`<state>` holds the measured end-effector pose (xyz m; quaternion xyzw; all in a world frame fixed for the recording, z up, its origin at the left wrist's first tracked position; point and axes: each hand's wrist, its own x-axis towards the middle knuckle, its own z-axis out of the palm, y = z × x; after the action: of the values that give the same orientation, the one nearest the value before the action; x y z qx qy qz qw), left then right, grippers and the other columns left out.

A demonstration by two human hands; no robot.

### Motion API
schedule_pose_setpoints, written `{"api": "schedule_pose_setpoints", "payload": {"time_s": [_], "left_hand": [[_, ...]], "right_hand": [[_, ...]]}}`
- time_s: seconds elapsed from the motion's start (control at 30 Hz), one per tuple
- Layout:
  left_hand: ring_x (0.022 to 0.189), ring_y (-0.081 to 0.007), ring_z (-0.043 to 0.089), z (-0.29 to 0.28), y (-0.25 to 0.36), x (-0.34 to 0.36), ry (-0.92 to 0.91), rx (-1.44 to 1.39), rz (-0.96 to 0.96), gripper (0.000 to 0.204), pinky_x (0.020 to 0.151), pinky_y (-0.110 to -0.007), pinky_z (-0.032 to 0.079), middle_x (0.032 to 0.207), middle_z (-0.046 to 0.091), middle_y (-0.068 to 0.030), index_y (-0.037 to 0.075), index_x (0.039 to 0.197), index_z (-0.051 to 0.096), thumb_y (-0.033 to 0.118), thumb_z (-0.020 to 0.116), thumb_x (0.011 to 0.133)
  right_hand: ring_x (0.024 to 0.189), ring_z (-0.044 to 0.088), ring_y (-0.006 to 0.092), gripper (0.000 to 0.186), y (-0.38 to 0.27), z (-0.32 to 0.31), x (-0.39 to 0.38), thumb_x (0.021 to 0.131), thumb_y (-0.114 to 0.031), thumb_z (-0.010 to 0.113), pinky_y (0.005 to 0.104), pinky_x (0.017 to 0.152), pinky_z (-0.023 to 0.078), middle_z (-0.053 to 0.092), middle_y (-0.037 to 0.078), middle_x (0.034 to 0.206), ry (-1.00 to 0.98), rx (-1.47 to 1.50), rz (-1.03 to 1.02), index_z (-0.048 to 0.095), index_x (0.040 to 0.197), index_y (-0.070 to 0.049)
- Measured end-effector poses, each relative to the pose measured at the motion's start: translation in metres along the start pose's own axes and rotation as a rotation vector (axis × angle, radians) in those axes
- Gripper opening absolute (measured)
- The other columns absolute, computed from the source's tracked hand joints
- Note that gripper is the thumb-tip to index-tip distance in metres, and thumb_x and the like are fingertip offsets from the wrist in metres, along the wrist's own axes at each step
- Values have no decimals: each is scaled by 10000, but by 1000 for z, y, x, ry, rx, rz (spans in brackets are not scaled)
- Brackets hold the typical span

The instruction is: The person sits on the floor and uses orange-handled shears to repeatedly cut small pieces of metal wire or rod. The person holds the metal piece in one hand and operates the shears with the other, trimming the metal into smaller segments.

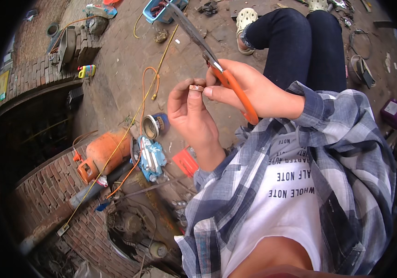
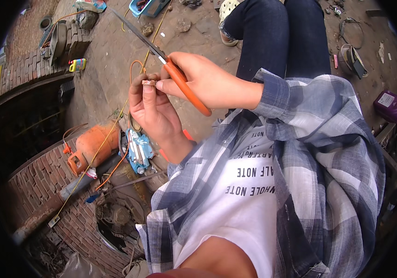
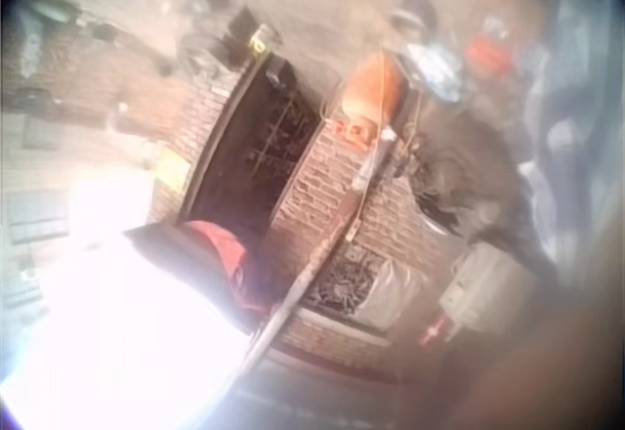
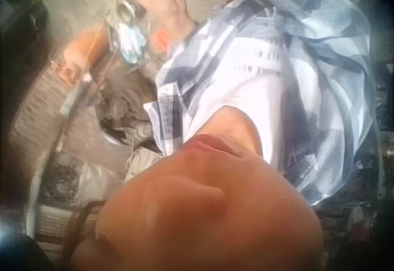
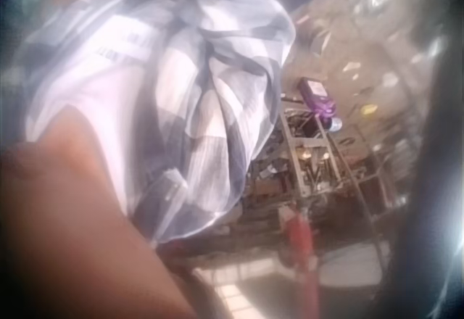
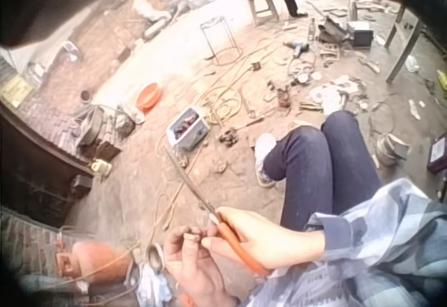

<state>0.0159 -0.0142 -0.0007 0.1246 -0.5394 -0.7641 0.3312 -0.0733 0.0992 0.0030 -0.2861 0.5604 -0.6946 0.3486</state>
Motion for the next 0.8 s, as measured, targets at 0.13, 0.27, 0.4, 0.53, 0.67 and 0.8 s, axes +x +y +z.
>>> {"api": "schedule_pose_setpoints", "payload": {"time_s": [0.13,0.27,0.4,0.53,0.67,0.8], "left_hand": [[955,-184,596,3,-1,-3,14,28,0,187,874,-322,470,1062,625,-119,-14,1056,594,53,601,882],[1020,-187,569,5,-3,-3,24,-84,-86,214,914,-326,448,1117,591,-116,-9,1081,569,82,602,891],[1043,-178,558,10,1,-3,24,-193,-214,233,926,-320,441,1120,579,-101,-2,1095,552,97,608,891],[1000,-160,568,8,1,-5,4,-188,-207,233,914,-312,441,1081,595,-90,-9,1086,559,106,612,890],[950,-155,573,7,2,-5,-23,-231,-208,218,890,-305,445,1043,606,-85,-20,1074,565,93,600,892],[900,-162,566,16,5,-2,-6,-176,-203,201,843,-298,450,1028,604,-89,-31,1063,567,75,582,892]], "right_hand": [[796,501,73,180,2,1,0,895,-144,617,229,711,438,538,19,844,1,19,-59,527,964,-4],[813,511,72,191,1,4,0,905,-150,610,219,715,437,551,27,879,39,99,-135,530,997,-2],[810,510,67,187,-2,5,1,911,-155,603,216,707,435,558,19,869,38,221,-130,531,1001,-8],[781,504,58,172,3,3,3,914,-164,588,212,680,423,556,5,839,18,228,-135,539,978,-11],[724,475,45,162,-3,-2,3,917,-173,571,209,632,397,535,-8,799,-12,217,-83,546,955,-17],[686,445,41,158,6,4,5,927,-181,561,211,603,379,508,-16,766,50,204,-137,546,951,-25]]}}
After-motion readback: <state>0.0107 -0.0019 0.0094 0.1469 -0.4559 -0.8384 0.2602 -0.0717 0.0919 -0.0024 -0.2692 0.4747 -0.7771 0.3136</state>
